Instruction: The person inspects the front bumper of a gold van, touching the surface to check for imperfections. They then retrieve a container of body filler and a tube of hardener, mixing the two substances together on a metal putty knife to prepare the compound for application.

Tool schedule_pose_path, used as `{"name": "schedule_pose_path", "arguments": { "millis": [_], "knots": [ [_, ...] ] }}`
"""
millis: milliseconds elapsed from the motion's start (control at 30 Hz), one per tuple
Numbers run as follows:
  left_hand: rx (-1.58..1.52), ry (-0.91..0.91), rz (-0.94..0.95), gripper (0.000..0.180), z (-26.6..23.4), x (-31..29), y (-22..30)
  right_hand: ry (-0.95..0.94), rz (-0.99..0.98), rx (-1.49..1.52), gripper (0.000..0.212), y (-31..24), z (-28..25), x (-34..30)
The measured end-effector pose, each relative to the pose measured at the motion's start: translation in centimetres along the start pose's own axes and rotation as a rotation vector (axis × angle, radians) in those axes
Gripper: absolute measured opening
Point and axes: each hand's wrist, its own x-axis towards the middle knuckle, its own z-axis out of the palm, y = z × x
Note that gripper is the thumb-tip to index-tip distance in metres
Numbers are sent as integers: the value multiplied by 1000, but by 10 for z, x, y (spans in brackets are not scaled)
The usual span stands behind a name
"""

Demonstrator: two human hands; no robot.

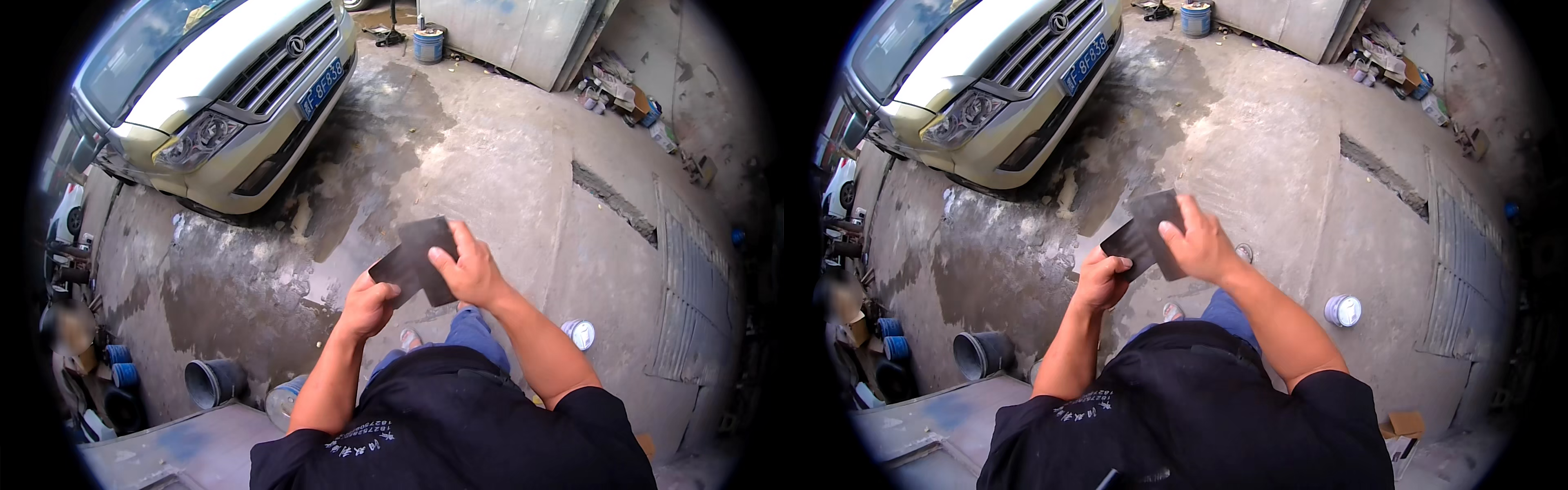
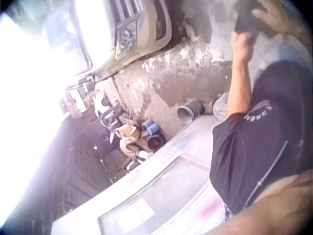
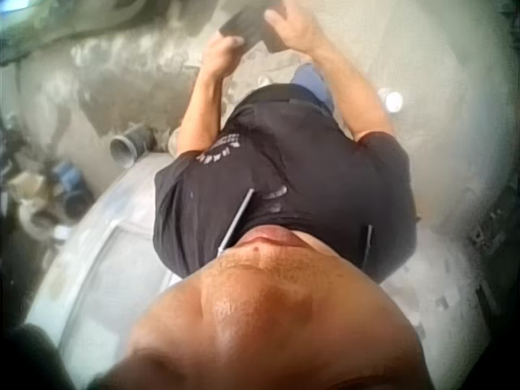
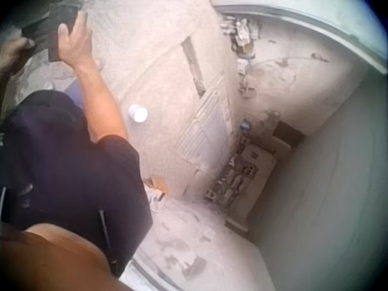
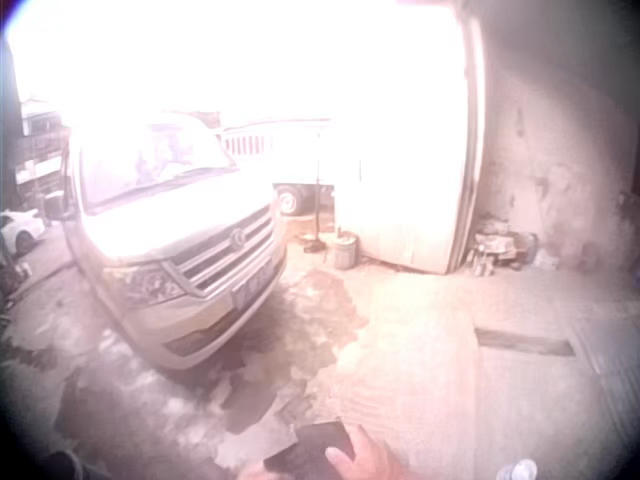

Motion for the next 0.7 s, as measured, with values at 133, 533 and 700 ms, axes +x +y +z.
{"name": "schedule_pose_path", "arguments": {
  "millis": [133,533,700],
  "knots": [
    [-43,-34,-25,58,-7,-2,-5,-92,-16,-97,32,-21,5,-6],
    [-102,14,-12,61,7,4,6,58,164,-5,36,-6,-11,16],
    [-358,-160,26,54,-22,8,-7,-83,0,-99,39,-22,31,-13]
  ]
}}
